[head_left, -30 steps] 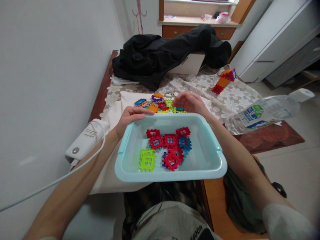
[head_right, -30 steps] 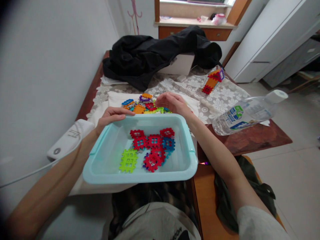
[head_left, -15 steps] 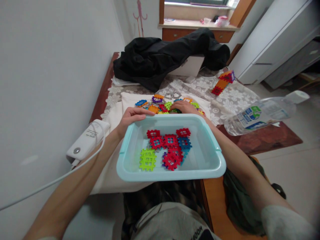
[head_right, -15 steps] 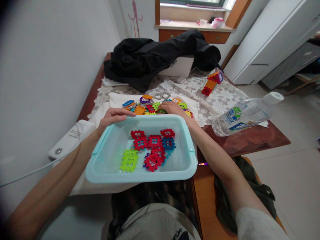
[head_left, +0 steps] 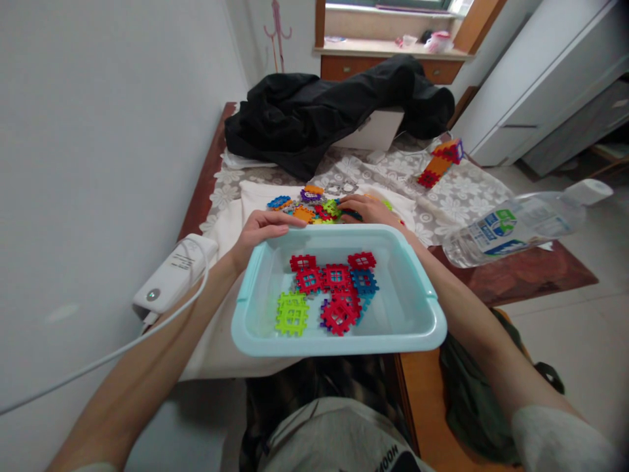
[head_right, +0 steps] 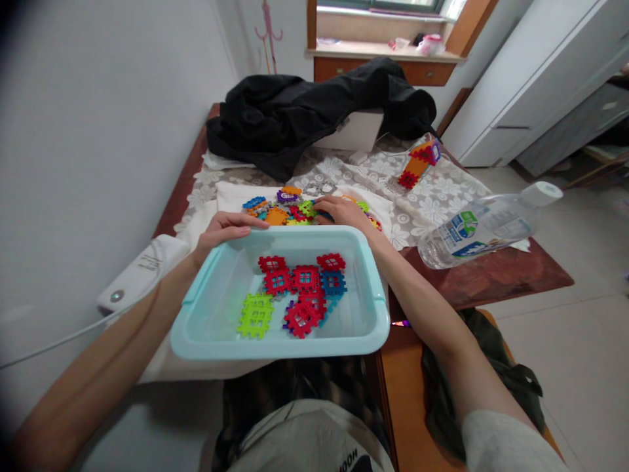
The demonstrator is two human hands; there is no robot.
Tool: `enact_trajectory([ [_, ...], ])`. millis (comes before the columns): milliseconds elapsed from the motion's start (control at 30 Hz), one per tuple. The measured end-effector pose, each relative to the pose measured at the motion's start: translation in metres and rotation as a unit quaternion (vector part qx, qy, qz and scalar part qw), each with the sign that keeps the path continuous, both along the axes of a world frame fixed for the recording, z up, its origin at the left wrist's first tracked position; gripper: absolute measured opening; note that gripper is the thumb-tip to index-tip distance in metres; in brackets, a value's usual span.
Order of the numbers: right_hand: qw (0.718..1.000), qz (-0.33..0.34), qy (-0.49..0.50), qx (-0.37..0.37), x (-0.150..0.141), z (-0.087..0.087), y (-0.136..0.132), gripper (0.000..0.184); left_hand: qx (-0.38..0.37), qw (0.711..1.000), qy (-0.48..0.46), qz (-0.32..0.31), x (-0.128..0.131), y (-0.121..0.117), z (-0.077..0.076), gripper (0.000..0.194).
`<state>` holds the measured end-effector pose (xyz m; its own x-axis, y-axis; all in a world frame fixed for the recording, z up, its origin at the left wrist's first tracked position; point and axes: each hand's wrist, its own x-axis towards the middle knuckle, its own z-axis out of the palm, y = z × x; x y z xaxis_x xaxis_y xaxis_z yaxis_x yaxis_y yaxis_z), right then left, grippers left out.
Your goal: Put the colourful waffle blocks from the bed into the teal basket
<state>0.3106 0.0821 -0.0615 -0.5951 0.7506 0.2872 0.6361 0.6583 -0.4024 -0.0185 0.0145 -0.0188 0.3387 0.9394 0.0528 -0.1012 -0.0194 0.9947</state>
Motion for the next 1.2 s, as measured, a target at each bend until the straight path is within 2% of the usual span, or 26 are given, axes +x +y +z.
enact_trajectory([
  [200,1.0,-0.01,-0.018,0.006,0.0015,-0.0044,-0.0003,0.05,-0.009,1.0,-0.007,-0.004,-0.0011,0.0011,-0.0025,0.024],
  [333,0.999,-0.046,-0.008,0.02,0.0001,-0.0053,0.001,0.037,-0.005,1.0,-0.007,-0.006,-0.0017,0.0018,-0.0031,0.024],
  [467,0.991,-0.117,0.048,0.04,0.0006,-0.0067,0.0033,0.033,-0.003,1.0,-0.012,-0.008,-0.0018,0.0018,-0.0037,0.023],
  [567,0.984,-0.143,0.099,0.036,0.0027,-0.0083,0.0052,0.032,-0.007,1.0,-0.022,-0.012,-0.0016,0.0016,-0.0041,0.022],
  [1033,0.963,-0.164,0.2,0.078,0.0054,-0.0028,0.0072,0.022,0.021,1.0,-0.001,-0.018,-0.0043,0.0029,-0.0079,0.023],
  [1200,0.949,-0.172,0.258,0.048,0.0036,-0.0012,0.0065,0.019,0.024,1.0,0.001,-0.017,-0.0048,0.0028,-0.0083,0.022],
])
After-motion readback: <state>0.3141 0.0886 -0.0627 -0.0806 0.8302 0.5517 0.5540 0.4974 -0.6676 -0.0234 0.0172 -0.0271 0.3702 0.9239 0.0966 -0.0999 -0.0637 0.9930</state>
